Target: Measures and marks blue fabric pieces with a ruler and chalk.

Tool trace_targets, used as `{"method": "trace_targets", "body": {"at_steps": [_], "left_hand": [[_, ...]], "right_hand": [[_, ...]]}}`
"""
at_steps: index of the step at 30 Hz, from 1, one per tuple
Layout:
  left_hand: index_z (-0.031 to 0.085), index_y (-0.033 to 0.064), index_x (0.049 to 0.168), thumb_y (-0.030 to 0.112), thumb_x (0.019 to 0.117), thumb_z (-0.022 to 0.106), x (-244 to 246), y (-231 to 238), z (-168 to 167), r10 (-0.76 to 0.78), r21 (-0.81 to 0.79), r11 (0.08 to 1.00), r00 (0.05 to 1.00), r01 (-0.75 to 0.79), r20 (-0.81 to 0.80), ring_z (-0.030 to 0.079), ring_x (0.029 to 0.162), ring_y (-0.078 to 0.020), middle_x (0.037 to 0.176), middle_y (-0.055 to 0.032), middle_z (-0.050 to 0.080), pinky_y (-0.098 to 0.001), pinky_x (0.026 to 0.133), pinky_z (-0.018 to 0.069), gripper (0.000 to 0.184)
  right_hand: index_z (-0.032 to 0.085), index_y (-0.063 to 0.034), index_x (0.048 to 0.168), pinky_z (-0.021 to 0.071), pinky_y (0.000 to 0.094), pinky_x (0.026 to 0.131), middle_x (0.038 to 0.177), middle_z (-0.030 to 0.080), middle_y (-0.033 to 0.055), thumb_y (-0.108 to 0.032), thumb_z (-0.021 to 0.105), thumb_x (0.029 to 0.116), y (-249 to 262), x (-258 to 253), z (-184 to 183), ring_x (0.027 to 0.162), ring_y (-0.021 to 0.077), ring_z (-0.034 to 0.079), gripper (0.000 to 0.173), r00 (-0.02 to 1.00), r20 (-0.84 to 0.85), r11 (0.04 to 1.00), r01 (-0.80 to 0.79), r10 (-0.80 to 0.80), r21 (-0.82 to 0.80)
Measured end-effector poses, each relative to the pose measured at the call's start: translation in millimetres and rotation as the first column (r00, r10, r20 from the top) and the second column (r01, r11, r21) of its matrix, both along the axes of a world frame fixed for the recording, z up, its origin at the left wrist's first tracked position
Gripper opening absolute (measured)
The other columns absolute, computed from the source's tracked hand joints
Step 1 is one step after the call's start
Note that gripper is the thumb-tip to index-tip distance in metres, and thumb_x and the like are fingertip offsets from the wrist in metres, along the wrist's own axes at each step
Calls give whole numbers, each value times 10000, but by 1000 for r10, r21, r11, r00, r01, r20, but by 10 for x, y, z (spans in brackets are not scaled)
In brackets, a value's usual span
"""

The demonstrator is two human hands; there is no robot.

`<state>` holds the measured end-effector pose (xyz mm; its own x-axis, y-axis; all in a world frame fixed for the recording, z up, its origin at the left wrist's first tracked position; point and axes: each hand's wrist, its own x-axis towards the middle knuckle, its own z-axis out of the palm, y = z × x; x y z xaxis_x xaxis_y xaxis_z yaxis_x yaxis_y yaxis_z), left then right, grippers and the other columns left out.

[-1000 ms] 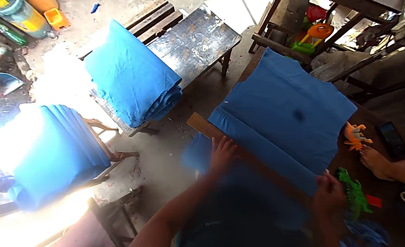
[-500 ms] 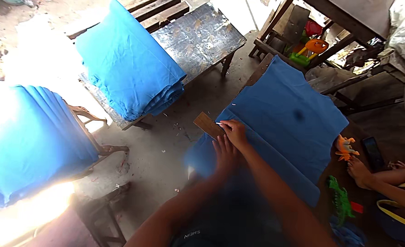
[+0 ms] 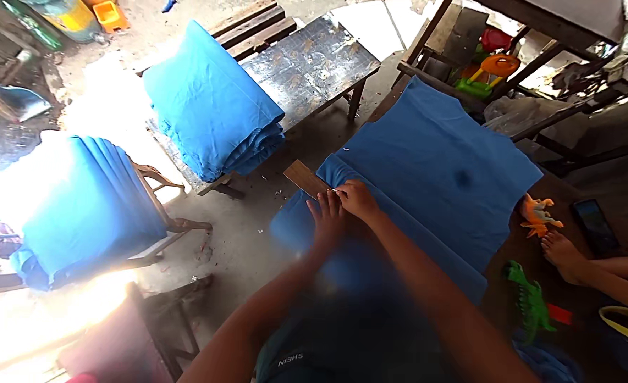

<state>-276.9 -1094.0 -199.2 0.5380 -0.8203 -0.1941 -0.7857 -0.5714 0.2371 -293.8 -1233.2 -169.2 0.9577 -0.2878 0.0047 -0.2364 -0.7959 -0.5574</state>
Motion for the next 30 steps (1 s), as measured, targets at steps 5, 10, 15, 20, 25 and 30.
{"method": "trace_targets", "body": {"at_steps": [5, 10, 15, 20, 25, 30], "left_hand": [[316, 53, 1598, 638, 903, 645, 1, -60, 162, 28, 101, 995, 999, -24, -44, 74, 1525, -561, 1651, -329, 160, -826, 1112, 32, 966], [296, 51, 1603, 665, 895, 633, 18, -75, 210, 36, 131, 991, 999, -31, -36, 59, 1527, -560, 1655, -333, 132, -828, 1110, 26, 997], [312, 28, 1589, 644, 879, 674, 40, -88, 193, 39, 129, 991, 999, -36, -24, 64, 1526, -561, 1658, -330, 125, -839, 1102, 41, 1007], [302, -5, 1583, 610, 897, 675, 45, -79, 254, 15, 120, 993, 1000, -12, -20, 66, 1521, -572, 1646, -349, 138, -843, 1099, 35, 993], [297, 4, 1587, 518, 950, 663, 66, 37, 242, -147, -45, 988, 988, 145, -42, 71, 1526, -561, 1657, -318, 148, -851, 1086, 67, 897], [539, 184, 1496, 272, 988, 669, 507, -25, 68, -612, -239, 751, 785, 615, 97, 361, 1482, -442, 1504, -69, 562, -883, 1048, 99, 531]], "right_hand": [[770, 29, 1057, 549, 483, 939, 957, 708, 214, -43, 603, 983, -43, -1170, 45, 1006, 373, 680, 197, 998, -23, 998, 57, -58, -30], [768, 30, 1095, 544, 487, 936, 964, 709, 226, -53, 580, 1002, -146, -2619, 261, 1003, 382, 679, 225, 980, -141, 990, 142, -143, -19], [756, 68, 1054, 543, 545, 932, 972, 710, 268, 26, 597, 965, -312, -3973, 533, 996, 450, 681, 187, 940, -300, 987, 158, -162, -38], [748, 60, 1113, 486, 583, 1004, 1076, 699, 293, 8, 579, 1001, -322, -4606, 961, 1083, 468, 654, 209, 743, -556, 909, 413, -373, -57], [697, 53, 1203, 527, 511, 947, 1152, 684, 278, -118, 559, 1057, 127, -4491, 665, 1042, 377, 681, 265, 448, -208, 452, 892, -869, 34], [635, 60, 1249, 546, 358, 884, 1198, 664, 193, -146, 555, 1061, 608, -3951, 513, 1018, 189, 654, 290, 49, -248, -79, 874, -968, 480]]}}
